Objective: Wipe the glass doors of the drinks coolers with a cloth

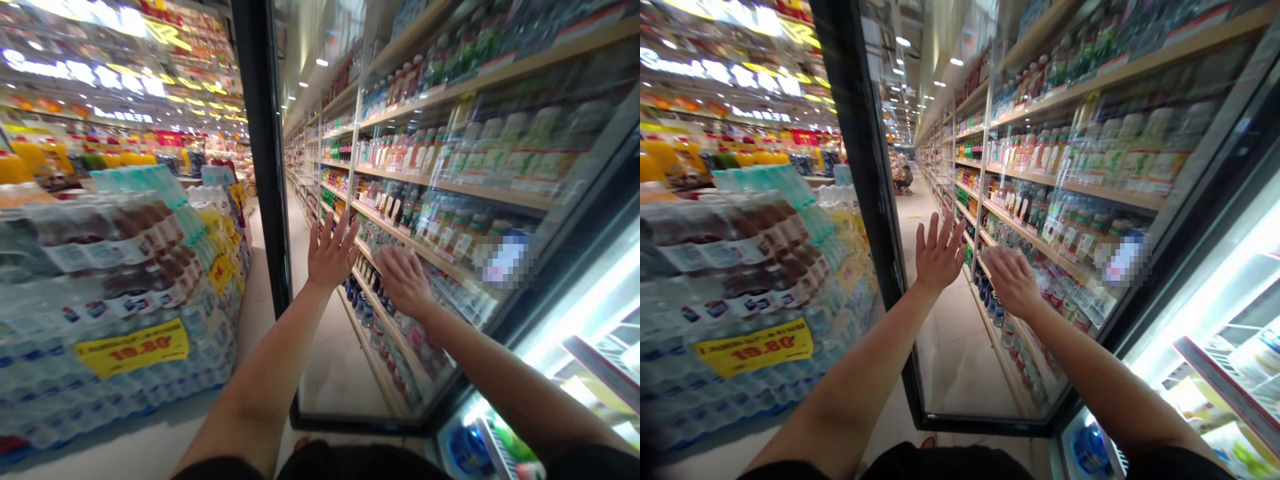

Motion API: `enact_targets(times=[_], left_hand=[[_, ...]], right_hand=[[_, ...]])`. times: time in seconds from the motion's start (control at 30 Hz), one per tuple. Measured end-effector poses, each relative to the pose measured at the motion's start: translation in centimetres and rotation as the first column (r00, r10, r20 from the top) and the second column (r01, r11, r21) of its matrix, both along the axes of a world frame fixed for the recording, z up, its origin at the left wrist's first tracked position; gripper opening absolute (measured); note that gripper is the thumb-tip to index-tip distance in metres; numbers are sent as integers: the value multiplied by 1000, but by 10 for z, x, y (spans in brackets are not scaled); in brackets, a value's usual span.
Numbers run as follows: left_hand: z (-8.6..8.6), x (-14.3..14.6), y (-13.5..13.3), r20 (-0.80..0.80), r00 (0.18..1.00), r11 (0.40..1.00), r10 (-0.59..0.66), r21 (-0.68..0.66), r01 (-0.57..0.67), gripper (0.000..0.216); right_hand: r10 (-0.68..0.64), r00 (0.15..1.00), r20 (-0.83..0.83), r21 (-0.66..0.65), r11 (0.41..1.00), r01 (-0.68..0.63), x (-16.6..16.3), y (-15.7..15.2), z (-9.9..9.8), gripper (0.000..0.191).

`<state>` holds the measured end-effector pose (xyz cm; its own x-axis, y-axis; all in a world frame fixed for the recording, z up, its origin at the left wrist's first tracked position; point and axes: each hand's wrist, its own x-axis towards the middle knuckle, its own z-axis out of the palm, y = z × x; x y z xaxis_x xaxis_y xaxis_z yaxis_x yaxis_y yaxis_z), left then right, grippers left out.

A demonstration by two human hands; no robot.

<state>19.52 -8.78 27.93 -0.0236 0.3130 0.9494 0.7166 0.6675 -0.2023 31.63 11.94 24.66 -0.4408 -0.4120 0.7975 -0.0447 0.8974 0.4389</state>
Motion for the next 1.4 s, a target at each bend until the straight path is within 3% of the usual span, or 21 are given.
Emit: enact_targets(times=[0.07,0.13,0.23,0.3,0.37,0.4,0.47,0.53,0.57,0.63,0.7,0.77,0.8,0.87,0.93,1.0,1.07,1.13,1.23,1.3,1.4], left_hand=[[1,0,-1,-38,999,1000,12,1,-12,65],[1,-1,-1,-71,997,1000,11,7,-10,66],[1,-2,-1,-84,996,1000,16,15,-15,65],[1,-3,-1,-76,997,1000,22,13,-21,65],[0,-4,-1,-66,998,1000,17,7,-16,64],[0,-4,-1,-58,998,1000,10,7,-9,64],[0,-4,-1,-28,1000,1000,-8,6,8,62],[-1,-3,-1,14,999,1000,-29,3,29,61],[-1,-3,-1,32,999,999,-41,1,41,61],[0,-2,-1,53,997,998,-55,-1,55,61],[0,-1,-2,61,997,998,-55,-2,56,61],[0,-1,-2,68,996,999,-51,-7,52,60],[0,-2,-1,72,996,999,-49,-9,50,60],[0,-2,-1,71,997,999,-41,-13,42,58],[0,-1,-1,44,999,1000,-25,-9,26,59],[1,-1,-1,-11,1000,1000,-4,3,4,60],[1,-1,0,-68,998,1000,19,14,-19,62],[2,-1,0,-91,995,999,34,22,-32,63],[1,-2,0,-60,998,1000,19,22,-18,62],[0,-2,1,-52,999,1000,8,25,-7,62],[0,-1,1,-83,996,999,19,39,-16,63]], right_hand=[[68,989,133,154,984,-89,5,7,-5,65],[56,989,133,136,988,-75,8,22,17,64],[-81,993,-83,-140,988,69,10,45,66,61],[-182,960,-214,-328,939,105,10,51,75,62],[-212,947,-239,-382,918,109,11,49,55,63],[-186,964,-192,-342,933,112,13,48,39,62],[-85,996,22,-159,983,87,17,50,7,57],[-25,974,226,17,1000,22,23,60,-1,53],[-22,969,246,52,999,10,26,69,7,53],[-53,994,96,-5,999,54,29,88,41,53],[-121,982,-142,-207,974,90,29,104,80,57],[-193,934,-300,-400,914,60,28,110,94,60],[-215,919,-331,-455,889,45,28,108,88,61],[-224,922,-315,-462,885,58,28,96,50,63],[-207,955,-214,-342,931,126,31,82,-1,67],[-157,981,-112,-158,978,139,36,77,-33,65],[-152,984,-89,-120,983,141,40,85,-28,62],[-206,968,-146,-280,947,159,43,102,7,62],[-278,927,-252,-536,838,106,46,123,53,64],[-282,916,-286,-581,811,69,47,124,43,65],[-274,935,-225,-573,813,101,48,108,-28,67]])
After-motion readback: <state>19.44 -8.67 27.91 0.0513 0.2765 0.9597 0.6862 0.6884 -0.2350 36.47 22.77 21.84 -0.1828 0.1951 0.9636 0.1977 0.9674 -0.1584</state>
